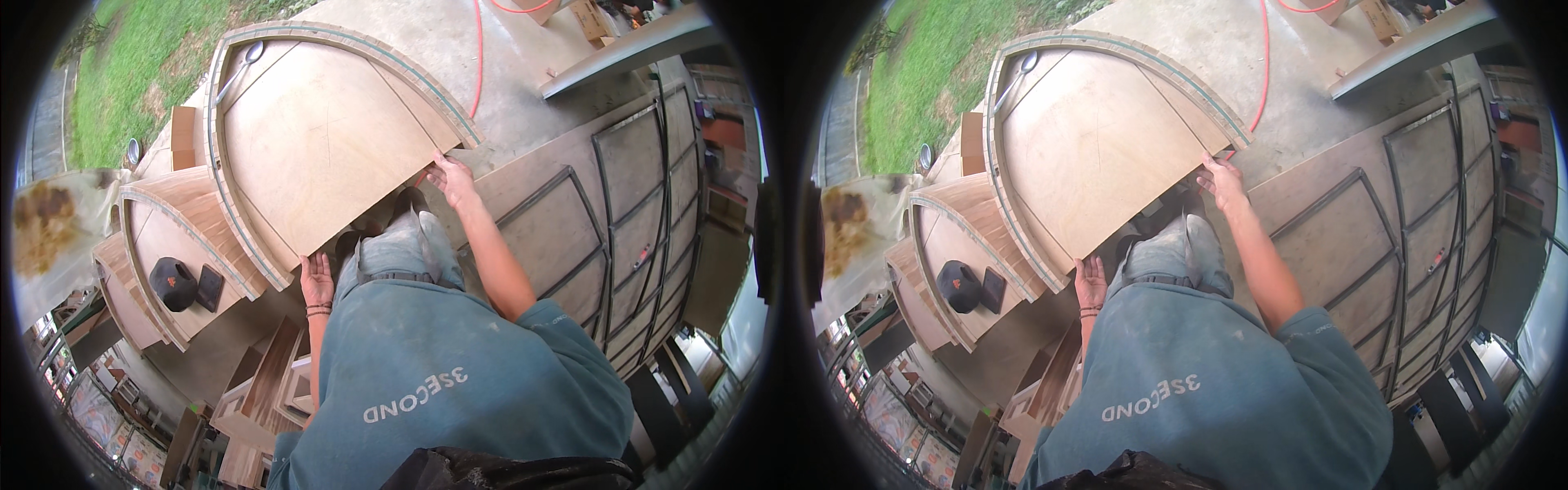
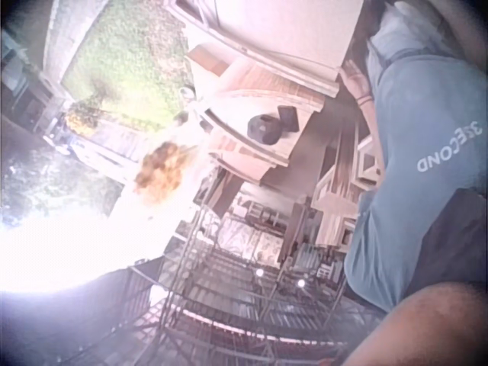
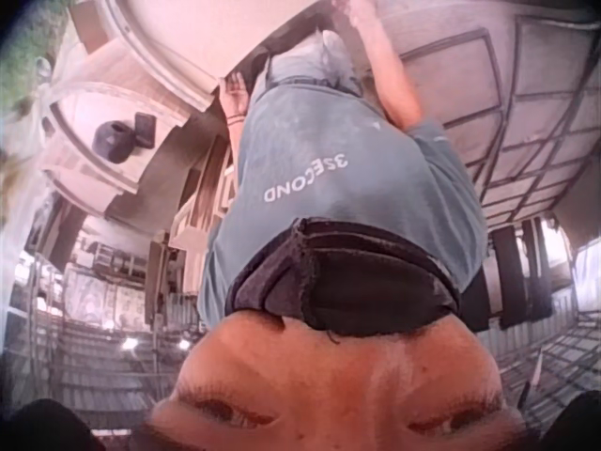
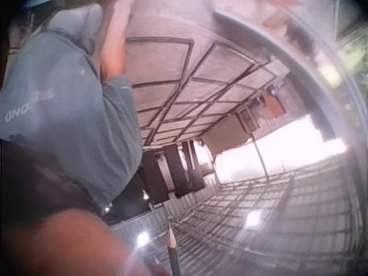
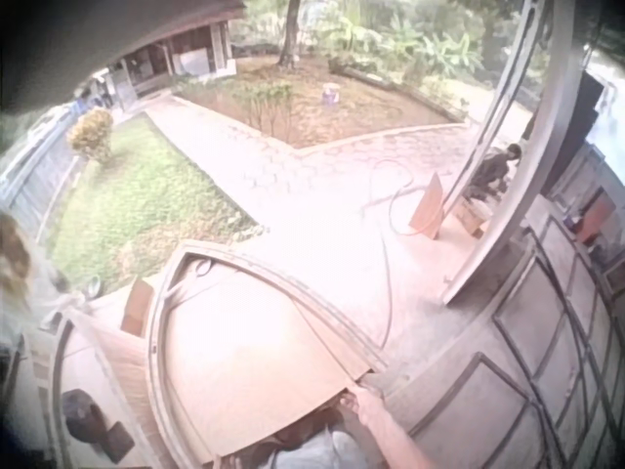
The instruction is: The person uses an electric sander to smooth the edges of a curved wooden panel. They then fit the panel into a wooden frame structure, adjusting its position multiple times. Finally, the person uses a cordless drill to secure the panel and marks alignment lines with a pen.
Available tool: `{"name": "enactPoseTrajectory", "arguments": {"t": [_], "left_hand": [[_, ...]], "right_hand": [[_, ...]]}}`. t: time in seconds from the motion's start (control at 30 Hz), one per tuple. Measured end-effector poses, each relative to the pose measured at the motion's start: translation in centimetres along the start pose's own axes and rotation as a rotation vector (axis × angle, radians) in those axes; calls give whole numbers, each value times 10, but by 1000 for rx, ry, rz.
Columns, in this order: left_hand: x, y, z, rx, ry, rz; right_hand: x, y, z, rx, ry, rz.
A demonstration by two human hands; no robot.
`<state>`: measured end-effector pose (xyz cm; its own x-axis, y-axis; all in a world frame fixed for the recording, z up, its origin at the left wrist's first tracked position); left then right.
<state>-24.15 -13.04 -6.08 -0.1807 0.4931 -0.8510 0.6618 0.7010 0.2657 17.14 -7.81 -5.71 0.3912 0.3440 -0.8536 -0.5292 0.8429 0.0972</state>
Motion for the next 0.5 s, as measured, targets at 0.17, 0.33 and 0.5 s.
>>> {"name": "enactPoseTrajectory", "arguments": {"t": [0.17, 0.33, 0.5], "left_hand": [[-3, 3, 2, -5, 26, -15], [1, -2, 4, -11, 52, -6], [4, -6, 6, -11, 60, 12]], "right_hand": [[4, -2, -2, -8, 2, 8], [10, -5, -4, -20, 17, 20], [8, -5, -2, -23, 8, 28]]}}
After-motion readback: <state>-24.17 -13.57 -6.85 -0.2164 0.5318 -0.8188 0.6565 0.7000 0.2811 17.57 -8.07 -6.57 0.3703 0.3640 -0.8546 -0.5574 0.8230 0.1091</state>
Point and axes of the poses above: each hand's wrist, its own x-axis towards the middle knuckle, its own y-axis out of the palm, z = x × y, the point moved 1 cm from there along x, towards the middle knuckle, and after that the axes turned 7 degrees about -z, right-handed, at the moved point
